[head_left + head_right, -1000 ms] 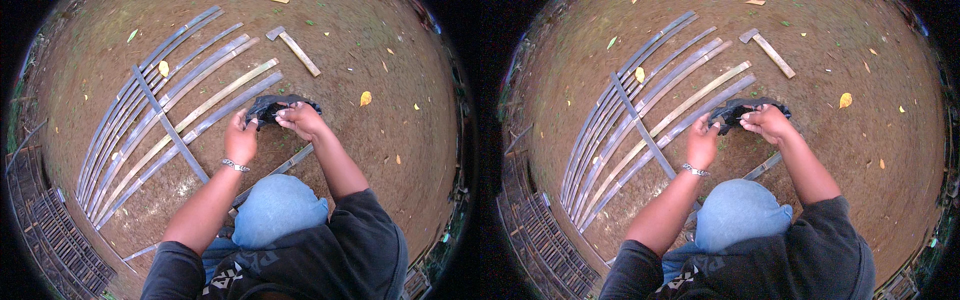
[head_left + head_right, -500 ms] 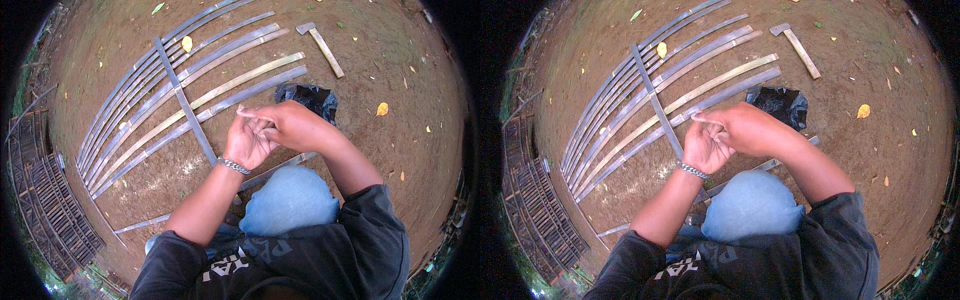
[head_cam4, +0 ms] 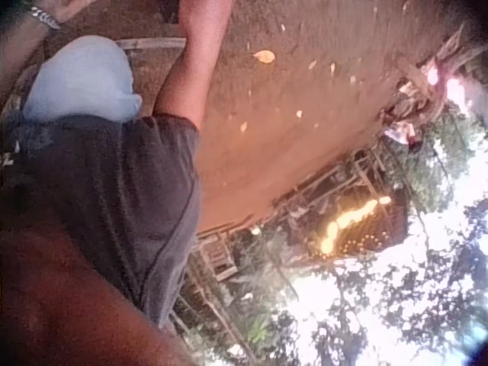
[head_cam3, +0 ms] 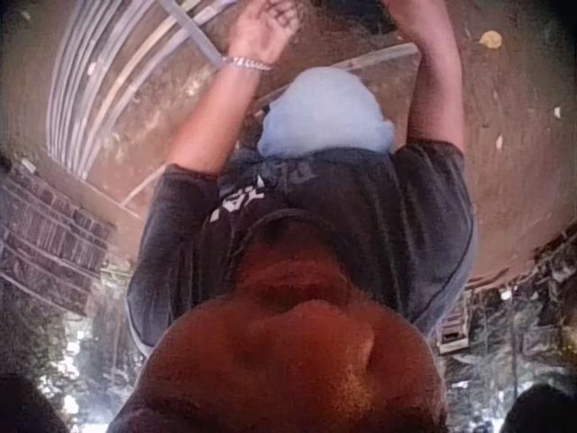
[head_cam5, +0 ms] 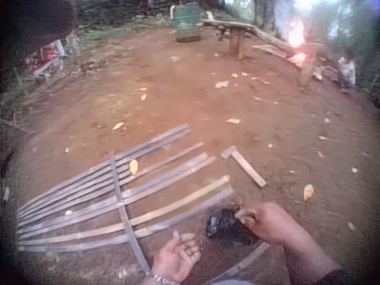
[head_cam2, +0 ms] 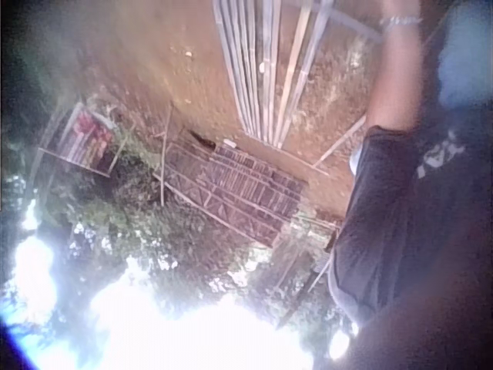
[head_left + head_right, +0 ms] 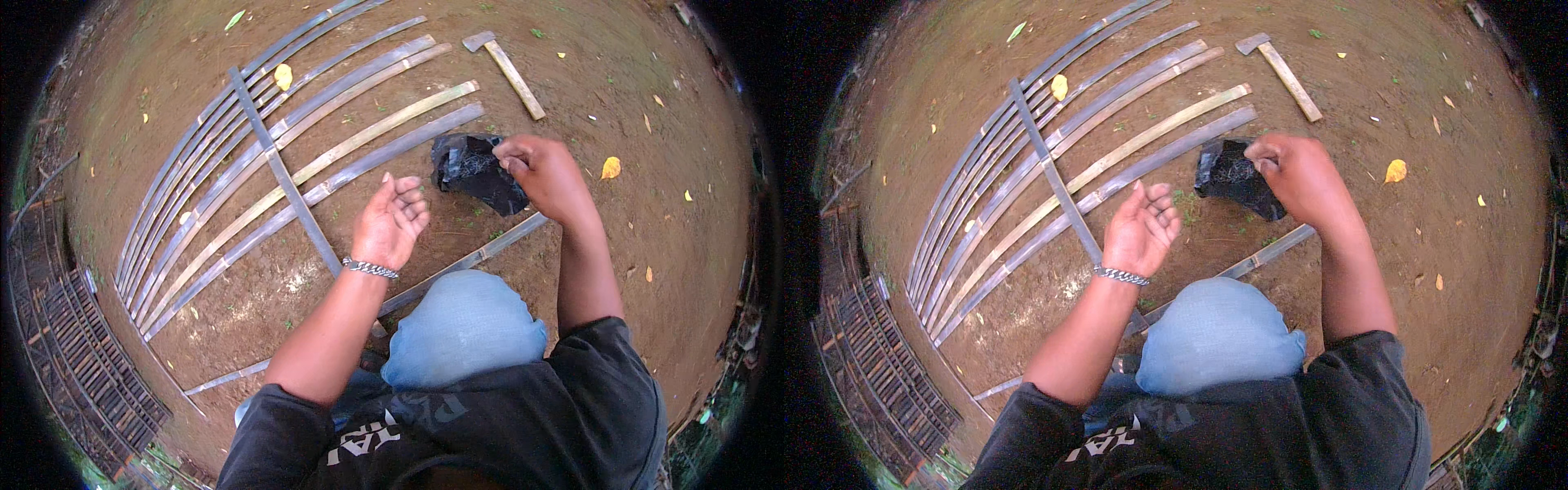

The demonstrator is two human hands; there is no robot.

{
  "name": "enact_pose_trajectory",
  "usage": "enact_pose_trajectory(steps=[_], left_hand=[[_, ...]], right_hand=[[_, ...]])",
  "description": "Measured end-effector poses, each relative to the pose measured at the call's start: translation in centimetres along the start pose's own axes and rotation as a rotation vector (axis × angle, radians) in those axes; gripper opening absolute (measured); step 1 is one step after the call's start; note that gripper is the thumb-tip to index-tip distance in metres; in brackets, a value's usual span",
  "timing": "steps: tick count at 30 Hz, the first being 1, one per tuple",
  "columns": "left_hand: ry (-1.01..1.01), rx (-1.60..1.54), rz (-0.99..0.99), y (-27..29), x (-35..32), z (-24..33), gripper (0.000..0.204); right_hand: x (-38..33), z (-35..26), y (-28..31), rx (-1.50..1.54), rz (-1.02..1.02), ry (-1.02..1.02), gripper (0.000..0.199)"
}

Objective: The person sits on the ground and assembles a curved bamboo structure by arranging thin bamboo strips into a grid pattern. They use a hammer to drive nails into the intersections of the strips to secure them together.

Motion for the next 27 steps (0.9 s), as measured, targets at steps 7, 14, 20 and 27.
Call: enact_pose_trajectory(steps=[7,14,20,27], left_hand=[[0.066,0.336,0.071,0.0,0.5,-2.1,0.027],[0.176,0.354,0.05,2.2,-1.8,-2.5,0.024],[0.198,0.335,0.082,3.7,-2.0,-3.3,0.025],[0.131,0.318,0.075,3.7,-0.8,-3.4,0.026]], right_hand=[[5.5,6.5,-10.6,-0.619,-0.296,-0.106,0.026],[9.1,13.0,-16.7,-0.368,-0.213,-0.506,0.045],[9.1,13.6,-15.8,-0.384,-0.208,-0.445,0.045],[9.1,12.2,-14.9,-0.495,-0.198,-0.317,0.042]])
Point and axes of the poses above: each hand's wrist, its own x-axis towards the middle knuckle, its own y-axis out of the back of the hand, z = x × y, the point moved 4 cm from there along x, towards the middle knuckle, and after that the axes turned 9 degrees about -y, right-handed, at the moved point
